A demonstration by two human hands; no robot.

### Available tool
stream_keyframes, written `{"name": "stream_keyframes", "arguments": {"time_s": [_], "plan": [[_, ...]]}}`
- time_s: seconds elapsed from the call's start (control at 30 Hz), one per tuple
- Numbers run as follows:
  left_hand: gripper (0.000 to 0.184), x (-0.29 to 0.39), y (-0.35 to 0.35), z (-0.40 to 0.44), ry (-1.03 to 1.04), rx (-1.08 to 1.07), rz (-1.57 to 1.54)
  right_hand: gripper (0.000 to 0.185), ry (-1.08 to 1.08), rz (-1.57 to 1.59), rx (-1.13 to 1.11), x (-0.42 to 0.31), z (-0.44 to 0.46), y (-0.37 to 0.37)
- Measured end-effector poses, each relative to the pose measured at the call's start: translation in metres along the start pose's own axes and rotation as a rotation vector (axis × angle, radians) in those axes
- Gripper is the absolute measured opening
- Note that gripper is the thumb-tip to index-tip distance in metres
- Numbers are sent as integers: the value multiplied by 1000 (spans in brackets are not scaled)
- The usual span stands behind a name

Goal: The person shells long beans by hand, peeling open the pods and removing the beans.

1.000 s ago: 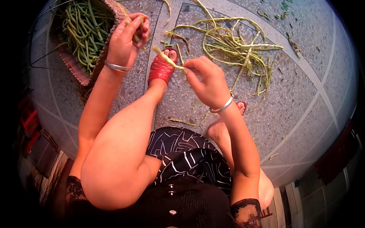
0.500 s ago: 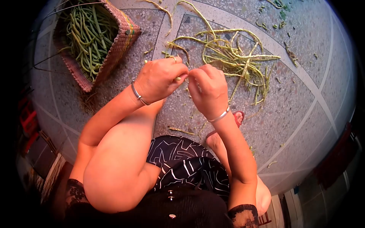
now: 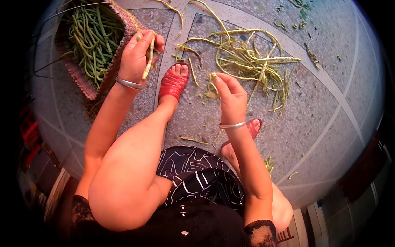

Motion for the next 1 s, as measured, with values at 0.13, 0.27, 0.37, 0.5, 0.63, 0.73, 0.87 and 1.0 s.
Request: {"name": "stream_keyframes", "arguments": {"time_s": [0.13,0.27,0.37,0.5,0.63,0.73,0.87,1.0], "plan": [[13,-31,25,-20,-156,-259,142,16,41,163,-76,-3,3,5],[16,-37,57,-46,-61,-487,518,13,55,288,-179,-12,2,18],[14,-33,59,-46,-59,-514,707,12,68,197,-212,-16,2,24],[11,-30,63,-46,125,-527,845,10,124,73,-302,-15,6,25],[8,-33,61,-46,20,-511,807,10,105,-32,-369,-21,4,31],[8,-42,58,-45,-109,-445,589,10,98,126,-295,-15,4,35],[8,-47,53,-41,-115,-361,485,10,104,307,-163,-4,1,39],[8,-63,35,-34,-197,-222,348,11,77,349,-93,2,-3,42]]}}
Point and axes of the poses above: each hand's wrist, its own z-axis towards the middle knuckle, its own y-axis out of the palm, x = y × z, the point moved 8 cm from there along z, towards the middle knuckle, and after that the axes turned 1 degree about x, right-handed, at the moved point
